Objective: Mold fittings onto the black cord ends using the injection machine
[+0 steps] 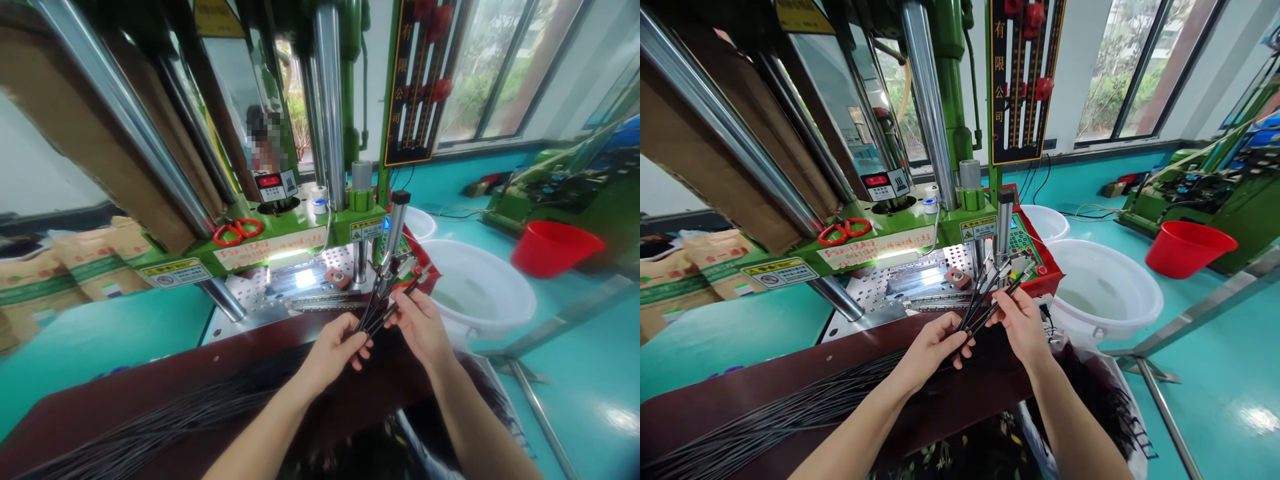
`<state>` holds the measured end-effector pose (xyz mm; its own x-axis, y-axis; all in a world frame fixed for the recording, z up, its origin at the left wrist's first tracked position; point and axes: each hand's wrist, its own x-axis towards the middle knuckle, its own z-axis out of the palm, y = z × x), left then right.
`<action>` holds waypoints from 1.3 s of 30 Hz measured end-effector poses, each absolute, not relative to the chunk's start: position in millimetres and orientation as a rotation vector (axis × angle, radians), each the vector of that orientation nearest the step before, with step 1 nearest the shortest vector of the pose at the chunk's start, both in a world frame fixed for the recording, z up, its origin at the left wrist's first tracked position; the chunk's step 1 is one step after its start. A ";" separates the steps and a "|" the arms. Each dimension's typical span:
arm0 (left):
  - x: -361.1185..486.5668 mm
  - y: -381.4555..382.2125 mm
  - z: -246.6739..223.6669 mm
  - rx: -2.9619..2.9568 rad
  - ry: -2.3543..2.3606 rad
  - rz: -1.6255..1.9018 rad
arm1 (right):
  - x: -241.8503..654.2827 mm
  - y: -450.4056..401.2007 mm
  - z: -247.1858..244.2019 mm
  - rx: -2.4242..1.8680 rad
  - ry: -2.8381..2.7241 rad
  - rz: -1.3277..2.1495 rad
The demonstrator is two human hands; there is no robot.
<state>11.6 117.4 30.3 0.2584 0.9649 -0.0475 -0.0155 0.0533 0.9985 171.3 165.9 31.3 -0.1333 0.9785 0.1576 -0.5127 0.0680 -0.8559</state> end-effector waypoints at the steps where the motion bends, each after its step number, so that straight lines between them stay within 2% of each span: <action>1: 12.6 117.0 29.6 1.256 1.014 0.983 | 172.6 165.3 30.8 -0.666 -1.058 1.440; 7: 19.6 100.4 17.9 1.187 0.972 0.942 | 177.8 159.8 21.6 -0.761 -1.328 1.470; 13: 22.9 58.1 -7.1 1.004 0.871 0.936 | 168.0 155.2 9.3 -0.493 -1.161 1.977; 16: 24.0 42.0 -24.4 0.837 0.826 0.898 | 153.7 148.1 6.7 -0.558 -1.213 2.048; 19: 27.5 39.7 -33.9 0.677 0.722 0.837 | 141.6 137.1 3.1 -0.572 -1.504 2.083; 24: 35.0 52.9 -28.7 0.533 0.677 1.091 | 138.7 136.2 0.6 -0.698 -1.646 2.254; 28: 36.3 55.8 -24.5 0.519 0.703 1.018 | 138.4 161.8 20.8 -0.491 -1.587 2.063; 34: 36.5 57.3 -24.6 0.461 0.738 0.983 | 120.7 176.3 48.2 -0.434 -2.646 1.599; 39: 40.5 60.2 -27.4 0.390 0.763 1.120 | 113.9 160.7 39.4 -0.308 -2.758 1.340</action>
